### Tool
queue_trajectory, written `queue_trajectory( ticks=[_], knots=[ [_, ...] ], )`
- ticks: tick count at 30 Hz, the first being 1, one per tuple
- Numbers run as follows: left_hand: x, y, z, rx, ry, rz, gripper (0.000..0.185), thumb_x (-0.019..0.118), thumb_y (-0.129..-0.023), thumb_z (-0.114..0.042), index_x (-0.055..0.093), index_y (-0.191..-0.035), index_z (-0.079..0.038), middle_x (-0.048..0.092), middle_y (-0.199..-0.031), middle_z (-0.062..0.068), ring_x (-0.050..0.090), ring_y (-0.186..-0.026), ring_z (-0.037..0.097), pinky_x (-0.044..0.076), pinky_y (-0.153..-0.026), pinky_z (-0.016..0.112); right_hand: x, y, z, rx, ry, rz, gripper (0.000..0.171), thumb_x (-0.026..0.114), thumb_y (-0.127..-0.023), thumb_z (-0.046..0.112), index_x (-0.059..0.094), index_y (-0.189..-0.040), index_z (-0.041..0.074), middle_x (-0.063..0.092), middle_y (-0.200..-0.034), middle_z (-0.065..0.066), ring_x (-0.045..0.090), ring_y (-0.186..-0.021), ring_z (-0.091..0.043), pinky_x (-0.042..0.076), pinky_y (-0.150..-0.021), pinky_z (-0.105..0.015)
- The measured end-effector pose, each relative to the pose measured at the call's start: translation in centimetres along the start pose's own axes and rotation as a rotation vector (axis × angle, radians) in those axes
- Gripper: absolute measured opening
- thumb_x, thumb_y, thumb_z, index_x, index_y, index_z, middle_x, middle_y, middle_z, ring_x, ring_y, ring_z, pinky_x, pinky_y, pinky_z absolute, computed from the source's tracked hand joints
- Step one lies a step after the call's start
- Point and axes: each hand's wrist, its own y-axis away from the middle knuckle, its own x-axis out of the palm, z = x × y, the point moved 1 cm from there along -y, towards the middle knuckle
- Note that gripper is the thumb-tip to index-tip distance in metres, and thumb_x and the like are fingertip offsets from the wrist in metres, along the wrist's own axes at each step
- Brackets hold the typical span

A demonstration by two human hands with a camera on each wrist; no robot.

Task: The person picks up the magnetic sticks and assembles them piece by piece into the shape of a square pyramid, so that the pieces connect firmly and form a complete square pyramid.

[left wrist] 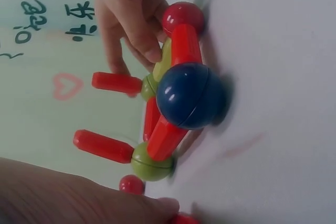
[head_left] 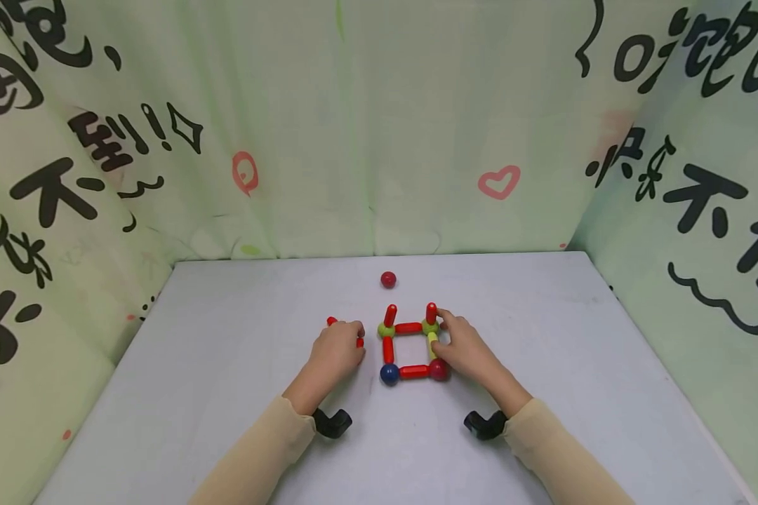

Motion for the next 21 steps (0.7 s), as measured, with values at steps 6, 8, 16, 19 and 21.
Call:
queue_trajectory(
  ticks=[6,8,16,19,21],
  knots=[
    [-0.3,0.7,0.5,0.034,0.006,0.015,0.021,0.074,-0.093,-0.011,0.071,-0.113,-0.011,0.064,-0.083,0.002,0.058,-0.076,0.018,0.056,-0.071,0.030,0.0,0.0,0.2,0.011,-0.025,0.021,0.064,0.064,-0.094,0.012,0.041,-0.151,-0.004,0.058,-0.139,-0.028,0.056,-0.117,-0.038,0.053,-0.099,-0.053],
    [-0.3,0.8,0.6,0.044,0.023,0.006,0.020,0.074,-0.093,-0.010,0.070,-0.112,-0.011,0.063,-0.083,0.003,0.057,-0.075,0.018,0.055,-0.070,0.030,0.1,-0.1,0.2,0.014,-0.034,0.025,0.063,0.065,-0.093,0.012,0.042,-0.150,-0.004,0.059,-0.137,-0.028,0.057,-0.112,-0.036,0.055,-0.094,-0.049],
    [-0.6,1.5,0.7,0.086,0.131,-0.064,0.021,0.072,-0.093,-0.008,0.064,-0.113,-0.011,0.060,-0.093,0.006,0.057,-0.079,0.020,0.056,-0.074,0.033,0.3,-0.2,0.3,0.027,-0.057,0.024,0.064,0.065,-0.094,0.012,0.041,-0.150,-0.005,0.058,-0.137,-0.028,0.055,-0.109,-0.034,0.056,-0.083,-0.039],
    [-0.7,1.7,0.7,0.115,0.162,-0.086,0.022,0.072,-0.093,-0.006,0.061,-0.112,-0.011,0.060,-0.094,0.006,0.057,-0.080,0.019,0.055,-0.075,0.033,0.3,-0.2,0.4,0.028,-0.054,0.022,0.064,0.065,-0.094,0.013,0.041,-0.151,-0.005,0.058,-0.138,-0.028,0.055,-0.109,-0.034,0.056,-0.084,-0.039],
    [-0.7,1.9,0.6,0.129,0.188,-0.096,0.024,0.074,-0.093,-0.007,0.059,-0.111,-0.011,0.060,-0.095,0.006,0.057,-0.081,0.019,0.056,-0.075,0.033,0.3,-0.1,0.4,0.028,-0.057,0.019,0.064,0.065,-0.094,0.013,0.041,-0.150,-0.005,0.058,-0.138,-0.028,0.055,-0.109,-0.034,0.056,-0.084,-0.040]
  ],
)
